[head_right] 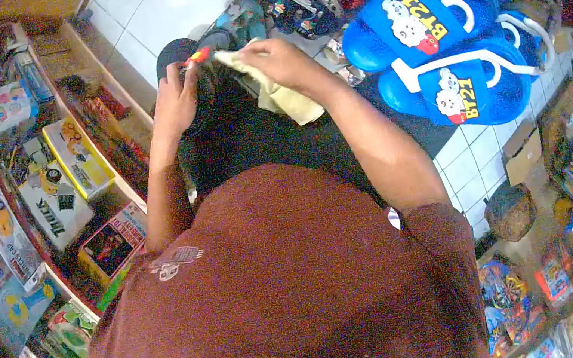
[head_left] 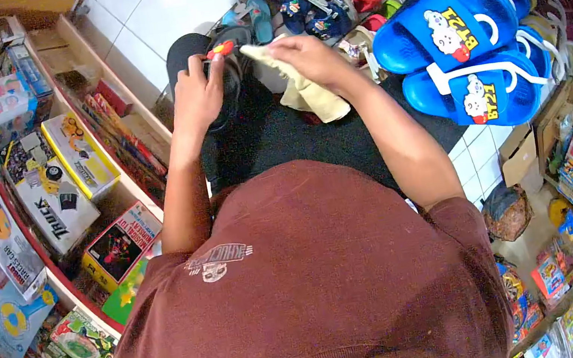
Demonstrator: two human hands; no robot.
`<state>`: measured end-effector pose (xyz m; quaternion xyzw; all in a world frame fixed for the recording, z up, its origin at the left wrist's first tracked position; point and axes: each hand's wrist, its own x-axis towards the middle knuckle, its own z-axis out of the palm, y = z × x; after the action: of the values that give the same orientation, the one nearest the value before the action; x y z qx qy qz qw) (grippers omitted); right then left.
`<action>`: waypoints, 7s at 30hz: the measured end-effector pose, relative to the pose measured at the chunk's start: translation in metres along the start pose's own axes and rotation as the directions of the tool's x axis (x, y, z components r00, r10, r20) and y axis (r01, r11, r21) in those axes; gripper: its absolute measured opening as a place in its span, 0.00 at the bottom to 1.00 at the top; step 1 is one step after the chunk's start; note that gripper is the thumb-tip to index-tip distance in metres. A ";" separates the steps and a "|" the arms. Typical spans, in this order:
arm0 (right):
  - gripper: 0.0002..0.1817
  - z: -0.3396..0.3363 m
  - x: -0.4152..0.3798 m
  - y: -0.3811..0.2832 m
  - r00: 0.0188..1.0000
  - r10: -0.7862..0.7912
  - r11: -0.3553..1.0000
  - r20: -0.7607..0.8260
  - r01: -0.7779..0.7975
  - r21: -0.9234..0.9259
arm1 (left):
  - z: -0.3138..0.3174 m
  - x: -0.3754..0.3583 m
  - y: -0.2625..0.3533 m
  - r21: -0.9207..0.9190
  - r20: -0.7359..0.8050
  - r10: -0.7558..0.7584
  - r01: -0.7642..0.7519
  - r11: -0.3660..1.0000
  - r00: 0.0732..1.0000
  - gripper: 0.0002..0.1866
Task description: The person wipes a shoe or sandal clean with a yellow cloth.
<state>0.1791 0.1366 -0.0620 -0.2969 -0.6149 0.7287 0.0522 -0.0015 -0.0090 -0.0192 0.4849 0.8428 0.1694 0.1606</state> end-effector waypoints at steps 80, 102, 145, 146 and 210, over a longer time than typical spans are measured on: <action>0.13 0.043 -0.055 -0.036 0.759 0.613 0.517 0.220 -0.596 0.614 | 0.027 -0.013 0.012 -0.147 -0.555 0.075 -0.187 0.971 0.828 0.08; 0.16 0.051 -0.076 -0.056 0.940 0.218 0.666 0.264 0.055 -0.744 | 0.041 0.000 0.001 -0.091 -0.310 0.032 -0.063 0.994 0.950 0.13; 0.17 0.087 -0.055 -0.048 0.853 -0.513 0.615 0.098 0.445 -0.651 | 0.009 0.028 -0.059 -0.150 0.046 0.104 -0.096 0.984 0.994 0.17; 0.17 0.091 -0.057 -0.045 0.871 -0.484 0.598 0.087 0.401 -0.694 | 0.009 0.026 -0.060 -0.167 0.058 0.075 -0.065 0.984 0.995 0.16; 0.19 0.019 -0.061 0.000 0.883 0.311 0.838 0.352 -0.429 0.336 | 0.024 0.052 -0.073 -0.942 0.326 0.129 0.310 0.132 0.937 0.17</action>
<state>0.2194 0.0932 -0.0387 -0.2866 -0.3819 0.8705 -0.1193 -0.0716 0.0046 -0.0784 0.2268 0.5100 0.5862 0.5872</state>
